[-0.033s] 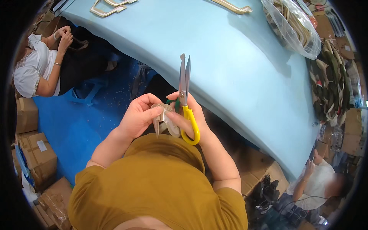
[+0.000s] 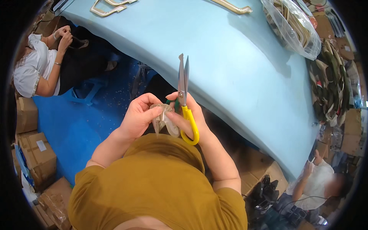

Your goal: Trim excess material from leather bag handles using scissors.

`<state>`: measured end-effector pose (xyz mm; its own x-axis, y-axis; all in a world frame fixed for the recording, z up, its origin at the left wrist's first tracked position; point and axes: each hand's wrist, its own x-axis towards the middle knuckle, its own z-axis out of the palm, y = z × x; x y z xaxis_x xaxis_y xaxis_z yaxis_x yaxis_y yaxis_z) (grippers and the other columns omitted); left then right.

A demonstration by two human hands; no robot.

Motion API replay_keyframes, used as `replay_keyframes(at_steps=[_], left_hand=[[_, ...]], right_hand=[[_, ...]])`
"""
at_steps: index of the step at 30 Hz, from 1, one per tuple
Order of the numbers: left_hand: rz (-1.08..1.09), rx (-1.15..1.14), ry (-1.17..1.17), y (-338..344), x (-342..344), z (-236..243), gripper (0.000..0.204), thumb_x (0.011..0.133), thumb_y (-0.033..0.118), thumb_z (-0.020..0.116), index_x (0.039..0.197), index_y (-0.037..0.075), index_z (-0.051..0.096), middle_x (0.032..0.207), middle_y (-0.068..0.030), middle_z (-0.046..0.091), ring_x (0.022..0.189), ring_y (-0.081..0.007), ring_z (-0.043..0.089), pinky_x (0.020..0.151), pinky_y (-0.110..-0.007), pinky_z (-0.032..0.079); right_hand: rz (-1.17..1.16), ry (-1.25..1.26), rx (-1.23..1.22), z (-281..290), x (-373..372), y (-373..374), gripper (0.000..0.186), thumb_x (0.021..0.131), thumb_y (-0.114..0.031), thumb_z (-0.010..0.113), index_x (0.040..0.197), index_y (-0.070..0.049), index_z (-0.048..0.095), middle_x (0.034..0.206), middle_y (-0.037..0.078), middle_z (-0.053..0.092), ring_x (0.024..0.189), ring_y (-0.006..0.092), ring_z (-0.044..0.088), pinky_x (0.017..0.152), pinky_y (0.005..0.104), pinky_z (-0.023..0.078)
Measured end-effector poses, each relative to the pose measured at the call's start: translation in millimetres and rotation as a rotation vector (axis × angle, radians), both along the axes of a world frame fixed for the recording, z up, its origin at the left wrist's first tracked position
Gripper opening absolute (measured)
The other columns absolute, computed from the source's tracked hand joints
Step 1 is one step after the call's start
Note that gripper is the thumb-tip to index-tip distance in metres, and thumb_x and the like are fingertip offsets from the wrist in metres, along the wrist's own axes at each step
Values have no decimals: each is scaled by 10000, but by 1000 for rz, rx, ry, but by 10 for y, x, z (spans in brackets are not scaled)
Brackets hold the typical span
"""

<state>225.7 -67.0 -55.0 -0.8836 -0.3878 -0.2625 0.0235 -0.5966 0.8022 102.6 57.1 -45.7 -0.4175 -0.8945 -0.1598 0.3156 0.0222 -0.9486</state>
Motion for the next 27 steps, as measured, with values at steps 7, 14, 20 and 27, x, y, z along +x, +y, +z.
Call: replay_keyframes(at_steps=[7,14,20,27], left_hand=[[-12,130,-43,-64,-38,26,37,870,47,575,848,33,548,787,-5,582,717,-31,526,640,-181,439],[-27,-158,-54,-154,21,-33,139,918,148,525,939,19,573,842,-19,599,742,-68,548,675,-192,447],[-132,-430,-381,-601,470,-109,643,950,529,219,849,39,623,659,-65,610,597,-127,584,566,-206,441],[-347,804,-209,-42,370,-495,613,881,608,364,1068,65,578,852,-79,640,766,-175,606,637,-260,462]], right_hand=[[-34,61,5,-42,23,-11,339,781,13,622,1089,-61,502,899,0,493,824,79,463,726,220,393],[-14,111,-37,-10,62,-71,345,779,14,619,1093,-57,495,911,10,499,827,82,466,738,229,397],[-164,40,-249,-25,-52,-12,416,768,63,595,1141,-49,449,923,37,501,843,102,495,720,235,407],[-15,54,-333,-9,55,-83,440,736,63,562,1131,-58,410,1010,96,526,970,186,533,845,311,429]])
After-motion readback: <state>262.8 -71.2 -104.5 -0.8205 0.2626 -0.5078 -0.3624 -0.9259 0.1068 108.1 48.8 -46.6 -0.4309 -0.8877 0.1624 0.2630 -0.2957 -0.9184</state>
